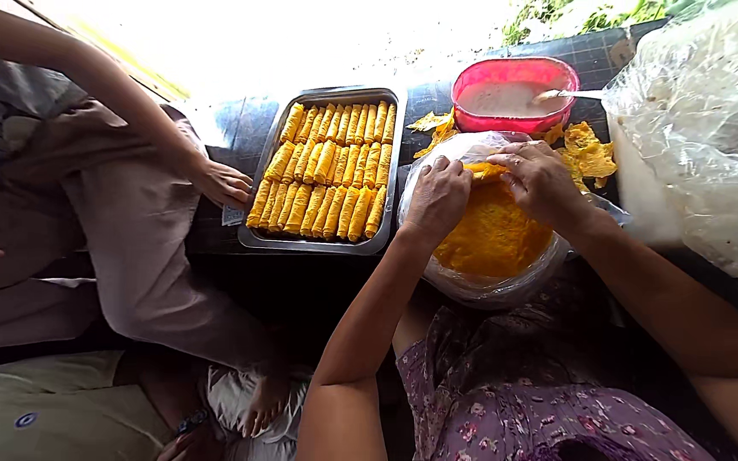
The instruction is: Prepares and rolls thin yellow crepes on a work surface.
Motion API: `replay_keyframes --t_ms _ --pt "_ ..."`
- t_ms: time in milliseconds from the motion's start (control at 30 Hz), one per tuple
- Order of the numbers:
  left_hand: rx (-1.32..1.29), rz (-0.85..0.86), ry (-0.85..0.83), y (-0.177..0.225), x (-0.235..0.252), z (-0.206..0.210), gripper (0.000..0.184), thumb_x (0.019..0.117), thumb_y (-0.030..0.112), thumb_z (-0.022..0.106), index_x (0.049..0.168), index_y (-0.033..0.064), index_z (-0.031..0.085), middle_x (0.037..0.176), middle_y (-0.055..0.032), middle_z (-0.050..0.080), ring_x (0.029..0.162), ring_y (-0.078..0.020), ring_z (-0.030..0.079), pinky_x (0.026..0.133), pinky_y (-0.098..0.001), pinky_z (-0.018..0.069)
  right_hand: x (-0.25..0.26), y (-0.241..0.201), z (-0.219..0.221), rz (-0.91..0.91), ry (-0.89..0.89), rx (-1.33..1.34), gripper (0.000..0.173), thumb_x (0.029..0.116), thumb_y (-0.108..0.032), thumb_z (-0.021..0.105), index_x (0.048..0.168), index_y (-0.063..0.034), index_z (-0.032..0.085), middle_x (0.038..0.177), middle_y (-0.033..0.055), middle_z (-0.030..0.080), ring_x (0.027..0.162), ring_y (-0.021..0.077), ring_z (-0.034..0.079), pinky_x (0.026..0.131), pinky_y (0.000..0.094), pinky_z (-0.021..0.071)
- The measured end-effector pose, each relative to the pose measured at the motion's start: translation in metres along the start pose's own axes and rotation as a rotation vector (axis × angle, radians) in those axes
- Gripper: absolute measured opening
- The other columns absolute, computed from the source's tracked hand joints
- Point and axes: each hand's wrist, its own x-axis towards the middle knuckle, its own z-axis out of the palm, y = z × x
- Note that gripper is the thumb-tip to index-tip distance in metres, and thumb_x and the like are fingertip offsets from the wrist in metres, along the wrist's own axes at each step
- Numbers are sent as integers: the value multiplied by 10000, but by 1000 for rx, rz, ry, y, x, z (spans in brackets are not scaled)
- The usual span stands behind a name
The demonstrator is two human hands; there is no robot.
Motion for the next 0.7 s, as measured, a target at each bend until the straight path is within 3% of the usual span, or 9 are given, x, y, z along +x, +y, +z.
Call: replay_keyframes --t_ms 100,233,367,500,700 --pt "-8 -4 -24 -1 2 -1 180 976 63 617 1086 -12 738 1037 -186 708 1067 -383 661 876 -512 526 10 -3 -4 13 -102 45 241 1005 -120 611 1196 -37 732 1299 197 669 1286 449 556 986 650 429" --pt "13 -8 -26 0 3 -3 170 977 70 621 1066 -8 744 1015 -180 713 1044 -371 671 861 -502 526 13 -2 -6 -16 -77 107 124 945 -38 664 1048 -6 726 1217 198 698 1244 445 585 975 654 429" --pt "38 8 -32 0 4 -3 168 983 74 615 1047 -13 744 1011 -181 712 1024 -368 675 845 -492 524 6 7 -8 -46 -2 163 98 953 -11 638 983 -11 730 1204 189 703 1242 421 595 1010 625 430" --pt "28 20 -21 -1 4 -3 177 986 84 617 1048 -24 742 997 -188 710 997 -377 678 823 -499 527 -3 16 -9 12 49 223 127 984 -1 584 1021 32 700 1192 217 695 1205 409 614 1063 547 434" --pt "29 13 -43 1 4 -5 186 988 88 618 1072 -29 735 1005 -197 707 1012 -384 675 839 -507 524 -4 11 -5 128 57 261 156 1009 -31 558 1088 44 670 1124 225 682 1083 378 625 965 488 475"
